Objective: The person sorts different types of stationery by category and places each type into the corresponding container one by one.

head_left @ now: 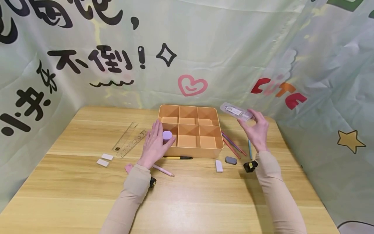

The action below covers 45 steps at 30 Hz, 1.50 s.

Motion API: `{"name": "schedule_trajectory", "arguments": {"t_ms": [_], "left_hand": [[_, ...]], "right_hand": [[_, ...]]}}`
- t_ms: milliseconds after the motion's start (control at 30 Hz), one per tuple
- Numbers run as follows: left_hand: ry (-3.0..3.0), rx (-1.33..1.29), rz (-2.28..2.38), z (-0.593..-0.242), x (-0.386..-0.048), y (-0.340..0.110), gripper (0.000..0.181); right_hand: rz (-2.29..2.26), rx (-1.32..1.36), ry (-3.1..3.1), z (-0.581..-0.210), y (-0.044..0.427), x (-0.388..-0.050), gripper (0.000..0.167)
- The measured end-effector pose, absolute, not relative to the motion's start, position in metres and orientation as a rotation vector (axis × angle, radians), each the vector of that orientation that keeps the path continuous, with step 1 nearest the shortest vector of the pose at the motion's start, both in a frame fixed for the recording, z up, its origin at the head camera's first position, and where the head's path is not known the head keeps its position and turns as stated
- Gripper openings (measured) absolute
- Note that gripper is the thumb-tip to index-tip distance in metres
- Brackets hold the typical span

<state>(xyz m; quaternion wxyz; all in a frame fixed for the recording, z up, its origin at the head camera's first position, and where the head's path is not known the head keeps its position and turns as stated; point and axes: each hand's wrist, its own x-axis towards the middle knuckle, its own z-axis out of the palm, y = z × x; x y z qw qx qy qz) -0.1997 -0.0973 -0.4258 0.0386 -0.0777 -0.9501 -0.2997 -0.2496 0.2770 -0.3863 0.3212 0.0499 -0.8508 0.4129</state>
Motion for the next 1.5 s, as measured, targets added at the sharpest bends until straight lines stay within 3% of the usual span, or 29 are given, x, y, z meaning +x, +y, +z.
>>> {"name": "schedule_trajectory", "arguments": {"t_ms": [767, 1500], "left_hand": [[-2.9, -0.237, -0.92, -0.425, -0.199, -0.097, 0.094], [-2.9, -0.233, -0.913, -0.426, -0.2, -0.096, 0.096]], "right_hand": [[0.998, 0.392, -2.54, -0.363, 0.246, -0.258, 0.051], [0.873, 0.362, -2.775, -0.366, 0.225, -0.281, 0.052]]}}
